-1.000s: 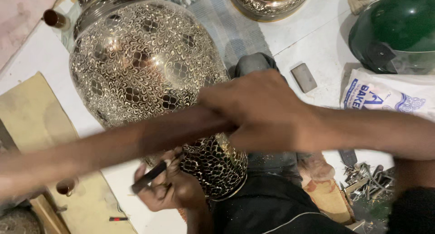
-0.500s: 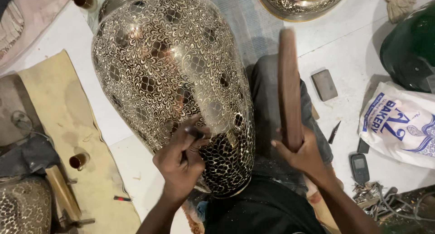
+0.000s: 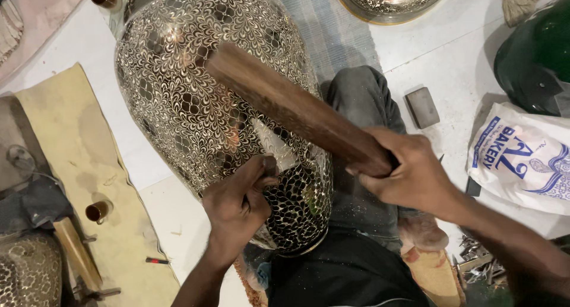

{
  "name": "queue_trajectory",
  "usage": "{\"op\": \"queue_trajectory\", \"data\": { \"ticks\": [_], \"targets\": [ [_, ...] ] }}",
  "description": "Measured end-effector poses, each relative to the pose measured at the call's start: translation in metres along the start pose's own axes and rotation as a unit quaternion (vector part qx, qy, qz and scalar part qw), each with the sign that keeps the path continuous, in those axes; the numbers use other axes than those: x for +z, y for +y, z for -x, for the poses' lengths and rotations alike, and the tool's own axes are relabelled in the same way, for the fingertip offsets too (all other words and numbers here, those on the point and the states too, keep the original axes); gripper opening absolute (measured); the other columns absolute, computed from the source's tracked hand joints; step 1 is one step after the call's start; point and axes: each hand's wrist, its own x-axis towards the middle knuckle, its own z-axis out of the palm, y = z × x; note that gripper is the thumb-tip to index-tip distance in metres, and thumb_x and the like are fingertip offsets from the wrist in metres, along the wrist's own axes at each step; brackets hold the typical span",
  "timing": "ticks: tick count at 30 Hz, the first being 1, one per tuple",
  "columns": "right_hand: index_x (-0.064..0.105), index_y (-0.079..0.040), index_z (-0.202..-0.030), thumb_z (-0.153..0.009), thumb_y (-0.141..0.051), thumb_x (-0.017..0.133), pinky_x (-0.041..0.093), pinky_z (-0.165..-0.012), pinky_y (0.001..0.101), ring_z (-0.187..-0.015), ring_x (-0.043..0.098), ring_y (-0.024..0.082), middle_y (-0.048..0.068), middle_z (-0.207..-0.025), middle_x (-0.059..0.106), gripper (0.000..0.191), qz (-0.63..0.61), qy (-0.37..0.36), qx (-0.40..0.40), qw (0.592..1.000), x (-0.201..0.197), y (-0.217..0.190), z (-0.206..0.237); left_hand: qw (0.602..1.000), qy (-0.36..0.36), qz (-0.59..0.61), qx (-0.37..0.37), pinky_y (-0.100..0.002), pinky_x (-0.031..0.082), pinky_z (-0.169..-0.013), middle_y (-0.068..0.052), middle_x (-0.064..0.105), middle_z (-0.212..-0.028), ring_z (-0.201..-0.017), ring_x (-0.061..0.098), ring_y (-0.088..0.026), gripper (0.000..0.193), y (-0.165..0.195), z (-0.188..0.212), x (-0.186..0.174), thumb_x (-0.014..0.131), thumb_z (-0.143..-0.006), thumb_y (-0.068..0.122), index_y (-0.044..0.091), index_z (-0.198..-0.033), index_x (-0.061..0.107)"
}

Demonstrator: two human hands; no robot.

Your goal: The person sits on the floor with a large engraved metal vase held between the legs and decorates its surface by hand. They hold a small chisel against the vase and strike it repeatedly with a wooden mallet, working pattern by pattern across the vase body.

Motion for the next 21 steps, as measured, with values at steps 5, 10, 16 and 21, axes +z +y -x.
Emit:
{"op": "queue_trajectory", "data": {
  "ticks": [5,10,16,21],
  "targets": [
    [0.064,-0.005,-0.103,-0.073,-0.006,0.078,0.052,-0.048,0.032,-0.05,0.065,0.013,0.005,-0.06,0.066,0.033,0.102,-0.128,0.095,0.982,-0.023,-0.027,-0.029,1.0,0.02,0.01,0.02,-0.027,0.067,-0.072,-0.016,0.078,-0.099,-0.087,0.081,-0.022,0.044,-0.004,0.001,0.001,0.045,-0.083,-0.016,-0.008,-0.121,0.066],
    [0.061,-0.005,-0.108,-0.067,0.0,0.061,0.05,-0.042,0.0325,-0.04,0.065,0.015,0.006,-0.058,0.064,0.041,0.136,-0.158,0.037,0.977,-0.035,-0.041,-0.044,0.999,0.02,0.005,0.04,-0.025,0.068,-0.065,-0.016,0.078,-0.099,-0.084,0.082,-0.02,0.038,-0.012,0.0,0.004,0.046,-0.084,-0.016,-0.004,-0.114,0.067],
    [0.055,0.0,-0.094,-0.061,0.001,0.062,0.044,-0.038,0.0395,-0.039,0.059,0.023,0.011,-0.055,0.059,0.034,0.093,-0.157,0.023,0.983,-0.029,-0.055,-0.048,0.999,0.011,-0.007,0.034,-0.027,0.065,-0.058,-0.012,0.078,-0.087,-0.074,0.08,-0.017,0.042,-0.015,0.001,0.002,0.047,-0.078,-0.015,-0.002,-0.11,0.07],
    [0.052,-0.004,-0.091,-0.063,-0.004,0.065,0.045,-0.038,0.0408,-0.038,0.059,0.026,0.011,-0.055,0.058,0.03,0.148,-0.183,0.076,0.969,-0.032,-0.058,-0.049,0.999,0.009,-0.025,0.024,-0.027,0.061,-0.051,-0.01,0.079,-0.084,-0.065,0.078,-0.016,0.036,-0.015,0.0,0.001,0.052,-0.08,-0.014,0.0,-0.108,0.07]
  ]
}}
